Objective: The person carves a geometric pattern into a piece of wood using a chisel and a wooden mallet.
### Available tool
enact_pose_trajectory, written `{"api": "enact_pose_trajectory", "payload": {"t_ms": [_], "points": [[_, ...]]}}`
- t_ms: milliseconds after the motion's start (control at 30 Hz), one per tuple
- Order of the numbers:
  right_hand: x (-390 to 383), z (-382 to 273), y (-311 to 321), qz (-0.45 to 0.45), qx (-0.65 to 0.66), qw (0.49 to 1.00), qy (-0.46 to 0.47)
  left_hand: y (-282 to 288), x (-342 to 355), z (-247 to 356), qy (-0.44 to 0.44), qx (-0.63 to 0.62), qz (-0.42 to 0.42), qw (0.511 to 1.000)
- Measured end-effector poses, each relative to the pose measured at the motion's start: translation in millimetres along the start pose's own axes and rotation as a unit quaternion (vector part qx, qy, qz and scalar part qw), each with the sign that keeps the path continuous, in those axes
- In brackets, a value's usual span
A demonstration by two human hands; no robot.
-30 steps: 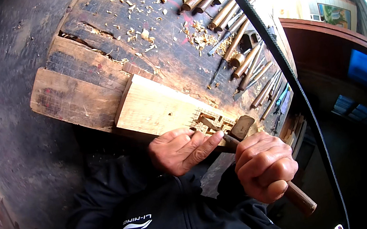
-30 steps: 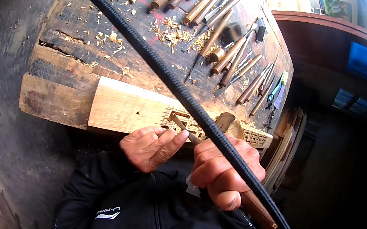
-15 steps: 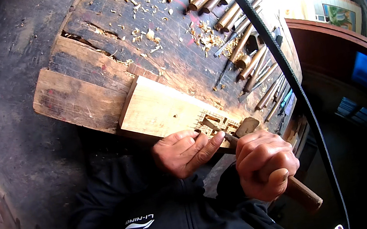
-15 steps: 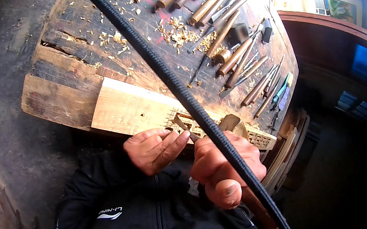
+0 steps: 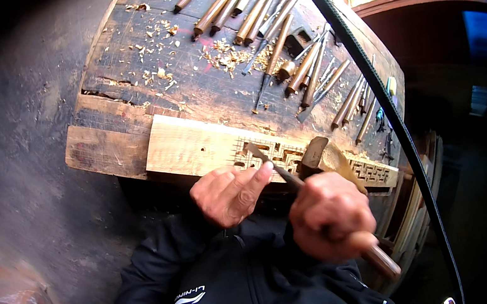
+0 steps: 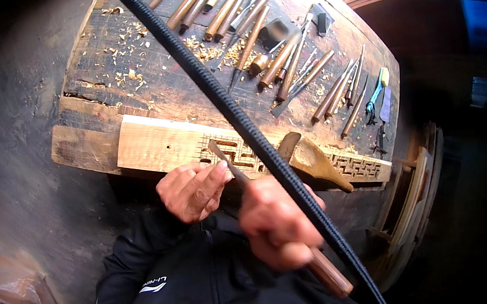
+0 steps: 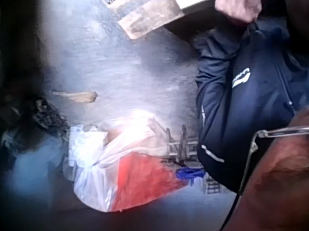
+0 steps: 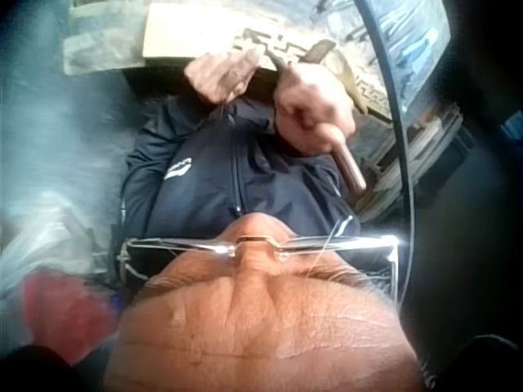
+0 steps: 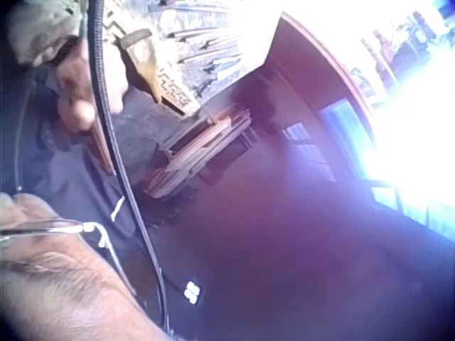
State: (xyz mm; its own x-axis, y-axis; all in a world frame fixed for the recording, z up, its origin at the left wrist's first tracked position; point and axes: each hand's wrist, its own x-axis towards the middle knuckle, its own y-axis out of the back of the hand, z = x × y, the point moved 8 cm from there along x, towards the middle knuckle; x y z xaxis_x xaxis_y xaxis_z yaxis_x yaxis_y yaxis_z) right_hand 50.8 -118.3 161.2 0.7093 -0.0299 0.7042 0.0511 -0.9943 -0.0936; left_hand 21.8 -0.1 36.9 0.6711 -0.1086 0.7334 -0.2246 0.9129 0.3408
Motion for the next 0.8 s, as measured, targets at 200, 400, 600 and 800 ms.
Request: {"api": "enact_pose_trajectory", "payload": {"t_ms": [200, 400, 600, 800], "points": [[4, 5, 13, -0.076, 0.053, 0.994, -0.064, -8, 0, 14, -0.006, -0.01, -0.027, 1.0], [7, 9, 4, -0.114, 0.07, 0.989, -0.059, -16, -3, 11, 0.01, -0.008, -0.007, 1.0], [4, 17, 4, -0.14, 0.071, 0.985, -0.067, -17, -8, 5, 0.038, -0.023, -0.044, 0.998], [7, 24, -4, -0.177, 0.078, 0.978, -0.083, -15, -9, 3, 0.029, -0.027, 0.003, 0.999]]}}
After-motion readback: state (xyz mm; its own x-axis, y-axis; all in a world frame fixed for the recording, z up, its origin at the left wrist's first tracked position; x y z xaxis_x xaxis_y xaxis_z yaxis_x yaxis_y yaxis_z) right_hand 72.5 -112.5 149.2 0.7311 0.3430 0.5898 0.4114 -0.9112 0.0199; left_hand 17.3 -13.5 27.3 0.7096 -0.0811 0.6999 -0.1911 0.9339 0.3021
